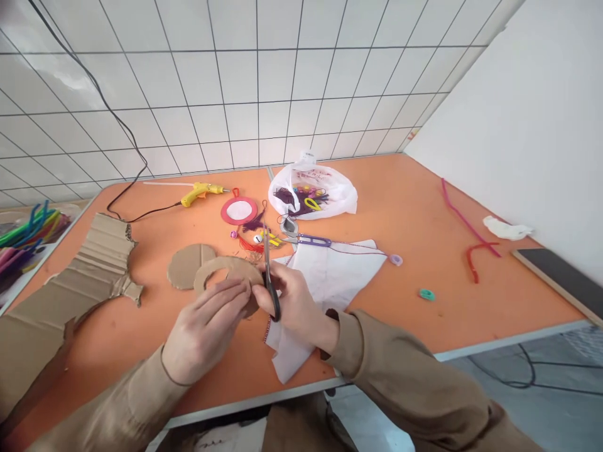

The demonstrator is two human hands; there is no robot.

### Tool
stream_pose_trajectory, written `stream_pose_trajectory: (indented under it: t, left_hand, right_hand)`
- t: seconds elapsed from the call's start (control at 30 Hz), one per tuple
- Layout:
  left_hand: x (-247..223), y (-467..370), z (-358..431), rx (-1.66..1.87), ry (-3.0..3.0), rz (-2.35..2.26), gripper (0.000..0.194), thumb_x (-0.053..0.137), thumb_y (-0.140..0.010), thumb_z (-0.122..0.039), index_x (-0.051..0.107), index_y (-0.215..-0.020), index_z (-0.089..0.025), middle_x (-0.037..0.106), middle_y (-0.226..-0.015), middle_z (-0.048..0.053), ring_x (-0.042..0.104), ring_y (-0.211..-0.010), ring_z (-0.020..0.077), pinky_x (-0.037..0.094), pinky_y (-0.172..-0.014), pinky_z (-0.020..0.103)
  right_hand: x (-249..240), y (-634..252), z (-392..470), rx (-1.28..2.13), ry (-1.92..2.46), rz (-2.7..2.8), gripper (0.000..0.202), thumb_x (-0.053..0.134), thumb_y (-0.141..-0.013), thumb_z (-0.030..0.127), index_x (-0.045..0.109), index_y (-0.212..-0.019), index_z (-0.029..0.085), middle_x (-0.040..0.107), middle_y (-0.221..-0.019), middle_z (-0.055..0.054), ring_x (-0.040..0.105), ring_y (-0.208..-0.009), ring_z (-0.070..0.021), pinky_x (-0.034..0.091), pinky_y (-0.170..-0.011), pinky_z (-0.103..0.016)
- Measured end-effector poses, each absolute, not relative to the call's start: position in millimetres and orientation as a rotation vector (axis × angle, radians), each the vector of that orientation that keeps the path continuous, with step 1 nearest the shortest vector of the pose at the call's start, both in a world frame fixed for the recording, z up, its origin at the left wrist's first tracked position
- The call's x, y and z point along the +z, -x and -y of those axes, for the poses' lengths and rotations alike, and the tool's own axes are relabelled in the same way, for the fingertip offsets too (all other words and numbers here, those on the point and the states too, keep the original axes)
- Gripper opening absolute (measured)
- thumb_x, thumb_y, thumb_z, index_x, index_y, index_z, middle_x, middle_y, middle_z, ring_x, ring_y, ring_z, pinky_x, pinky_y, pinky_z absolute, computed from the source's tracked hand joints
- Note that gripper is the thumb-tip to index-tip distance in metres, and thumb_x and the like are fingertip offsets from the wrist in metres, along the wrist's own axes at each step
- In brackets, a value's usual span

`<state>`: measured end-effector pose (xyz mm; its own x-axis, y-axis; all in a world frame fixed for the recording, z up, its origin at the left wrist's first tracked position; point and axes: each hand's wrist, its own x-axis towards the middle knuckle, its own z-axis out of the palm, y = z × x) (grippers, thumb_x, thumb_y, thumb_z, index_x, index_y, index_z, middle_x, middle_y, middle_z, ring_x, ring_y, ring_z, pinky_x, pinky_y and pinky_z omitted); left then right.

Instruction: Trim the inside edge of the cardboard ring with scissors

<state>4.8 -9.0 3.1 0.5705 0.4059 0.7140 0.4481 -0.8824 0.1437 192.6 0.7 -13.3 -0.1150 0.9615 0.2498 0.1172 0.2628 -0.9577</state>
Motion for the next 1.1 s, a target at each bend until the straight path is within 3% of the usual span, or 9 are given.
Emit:
stream_pose_trajectory:
  t: [0.1,0.2,0.27,0.33,0.4,0.53,0.7,0.97,1.1]
  left_hand:
    - [11,3,9,-1.515,2.619,0.834,0.042,0.063,-0.086,-0.001,0.067,-0.123,-0.020,0.078,-0.114,0.013,0.069,-0.120,0.0280,0.058,-0.099,0.040]
    - [17,13,3,-1.913,2.392,1.388,0.033,0.071,-0.087,-0.015,0.072,-0.119,-0.025,0.075,-0.126,0.011,0.068,-0.120,0.0292,0.052,-0.106,0.045]
    - [20,18,-5,-2.217,2.288,1.904,0.030,0.070,-0.091,-0.039,0.075,-0.115,-0.021,0.076,-0.120,0.012,0.072,-0.104,0.0274,0.058,-0.089,0.039]
    - [22,22,-13,-2.409,2.375,2.300,0.048,0.066,-0.088,-0.059,0.078,-0.105,-0.016,0.079,-0.097,0.013,0.074,-0.087,0.0260,0.059,-0.073,0.034]
    - [24,24,-18,-2.444,2.674,2.457,0.056,0.066,-0.083,-0.067,0.078,-0.086,-0.013,0.075,-0.075,0.011,0.069,-0.066,0.0213,0.054,-0.059,0.030]
    - [26,19,-19,-2.630,2.696,2.542,0.045,0.084,-0.071,-0.055,0.068,-0.061,-0.014,0.064,-0.053,0.003,0.054,-0.046,0.0112,0.043,-0.045,0.023]
    - [28,15,-16,-2.831,2.465,2.556,0.042,0.087,-0.068,-0.050,0.067,-0.062,-0.013,0.063,-0.051,0.002,0.053,-0.046,0.0099,0.041,-0.045,0.021]
    - [20,9,-18,-3.379,1.722,2.438,0.037,0.093,-0.059,-0.042,0.070,-0.067,-0.014,0.068,-0.064,0.002,0.060,-0.057,0.0119,0.051,-0.057,0.024]
    - [13,8,-17,-3.327,1.830,2.693,0.030,0.086,-0.063,-0.038,0.075,-0.074,-0.012,0.074,-0.069,0.009,0.068,-0.064,0.0194,0.057,-0.063,0.031]
  right_hand:
    - [-8,-194,-2,0.977,1.076,1.396,0.014,0.068,-0.078,0.031,0.060,-0.084,0.022,0.057,-0.070,0.002,0.051,-0.064,-0.0146,0.050,-0.061,-0.029]
    - [1,-195,-1,1.031,1.048,1.355,0.011,0.065,-0.077,0.028,0.057,-0.078,0.021,0.054,-0.069,0.003,0.048,-0.064,-0.0131,0.047,-0.063,-0.028]
    - [6,-195,-1,1.095,1.018,1.367,0.012,0.063,-0.077,0.027,0.054,-0.073,0.021,0.051,-0.068,0.004,0.045,-0.062,-0.0118,0.044,-0.061,-0.027]
    - [9,-195,0,1.143,0.991,1.403,0.015,0.062,-0.077,0.027,0.050,-0.069,0.022,0.046,-0.065,0.005,0.040,-0.058,-0.0105,0.040,-0.058,-0.027]
    - [11,-193,-1,1.172,0.978,1.435,0.014,0.062,-0.077,0.028,0.052,-0.069,0.021,0.044,-0.062,0.006,0.037,-0.056,-0.0098,0.037,-0.055,-0.027]
    - [10,-190,-3,1.211,1.015,1.442,0.008,0.060,-0.077,0.028,0.061,-0.077,0.020,0.044,-0.058,0.007,0.038,-0.054,-0.0100,0.034,-0.053,-0.027]
    - [9,-188,-6,1.273,1.020,1.429,0.009,0.061,-0.075,0.027,0.057,-0.070,0.020,0.047,-0.061,0.006,0.040,-0.057,-0.0099,0.036,-0.055,-0.026]
    - [-2,-179,-8,1.377,0.978,1.281,0.018,0.069,-0.072,0.032,0.064,-0.085,0.020,0.066,-0.081,0.000,0.059,-0.079,-0.0182,0.049,-0.073,-0.032]
    - [-8,-184,-19,1.210,1.104,1.062,0.027,0.071,-0.066,0.031,0.067,-0.091,0.022,0.067,-0.082,0.001,0.059,-0.080,-0.0188,0.048,-0.075,-0.034]
